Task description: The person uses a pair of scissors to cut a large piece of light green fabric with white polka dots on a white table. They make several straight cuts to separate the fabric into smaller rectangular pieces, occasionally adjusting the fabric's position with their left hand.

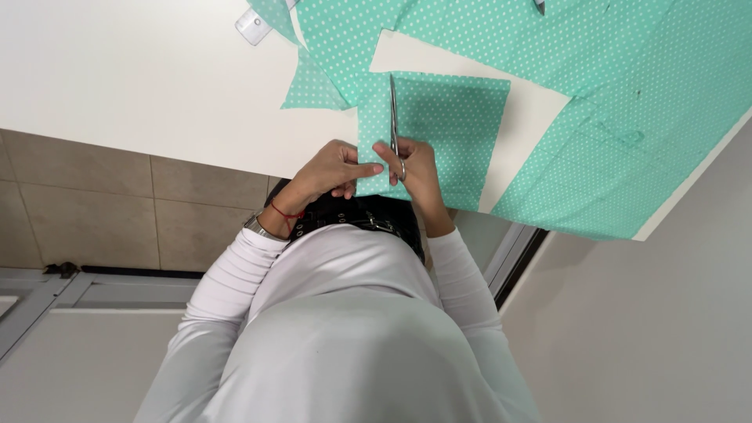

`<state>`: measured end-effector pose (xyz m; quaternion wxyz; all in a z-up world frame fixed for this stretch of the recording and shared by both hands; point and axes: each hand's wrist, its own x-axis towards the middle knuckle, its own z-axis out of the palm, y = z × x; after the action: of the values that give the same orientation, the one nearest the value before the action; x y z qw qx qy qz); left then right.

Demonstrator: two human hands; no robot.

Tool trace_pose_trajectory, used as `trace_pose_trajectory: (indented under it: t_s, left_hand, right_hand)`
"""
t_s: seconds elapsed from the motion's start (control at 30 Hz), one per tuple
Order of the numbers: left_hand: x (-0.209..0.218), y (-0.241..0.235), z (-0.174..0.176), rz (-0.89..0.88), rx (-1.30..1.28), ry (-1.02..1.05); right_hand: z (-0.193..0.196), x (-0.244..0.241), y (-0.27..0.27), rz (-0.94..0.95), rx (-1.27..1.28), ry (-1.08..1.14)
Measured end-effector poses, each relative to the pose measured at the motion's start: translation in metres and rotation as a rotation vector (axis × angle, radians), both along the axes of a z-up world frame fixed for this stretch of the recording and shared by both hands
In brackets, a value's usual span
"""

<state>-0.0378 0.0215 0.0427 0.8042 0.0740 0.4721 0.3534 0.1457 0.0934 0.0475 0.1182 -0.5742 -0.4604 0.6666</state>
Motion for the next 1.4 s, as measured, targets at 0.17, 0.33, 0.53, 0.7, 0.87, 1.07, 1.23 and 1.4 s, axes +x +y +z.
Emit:
trace_pose_trajectory:
  t_s: [0.17, 0.33, 0.53, 0.7, 0.87, 1.07, 1.23, 1.4]
  left_hand:
    - [0.0, -0.004, -0.013, -0.03, 0.032, 0.003]
    - [0.001, -0.005, -0.016, -0.018, 0.034, -0.009]
    - [0.0, -0.005, -0.013, -0.021, 0.06, -0.001]
    - [0.0, -0.003, -0.012, -0.032, 0.11, 0.014]
    - [-0.032, 0.028, 0.023, -0.072, 0.306, 0.137]
    - [-0.096, 0.082, 0.063, 0.16, 0.598, 0.832]
    - [-0.09, 0.083, 0.036, 0.178, 0.883, 1.38]
    - [-0.035, 0.032, 0.043, 0.168, 0.848, 1.115]
  right_hand:
    - [-0.008, -0.003, 0.009, 0.055, 0.03, -0.041]
    - [-0.01, -0.002, 0.01, 0.052, 0.036, -0.055]
    - [-0.006, -0.004, 0.012, 0.043, 0.023, -0.06]
    - [-0.016, 0.0, 0.016, 0.062, 0.034, -0.057]
    - [-0.017, -0.003, 0.018, 0.061, 0.075, 0.027]
    - [0.078, 0.016, 0.005, -0.067, 0.454, -0.318]
    - [0.01, 0.085, -0.031, 0.181, 0.811, -0.471]
    - [-0.016, 0.088, -0.021, 0.179, 0.979, -0.5]
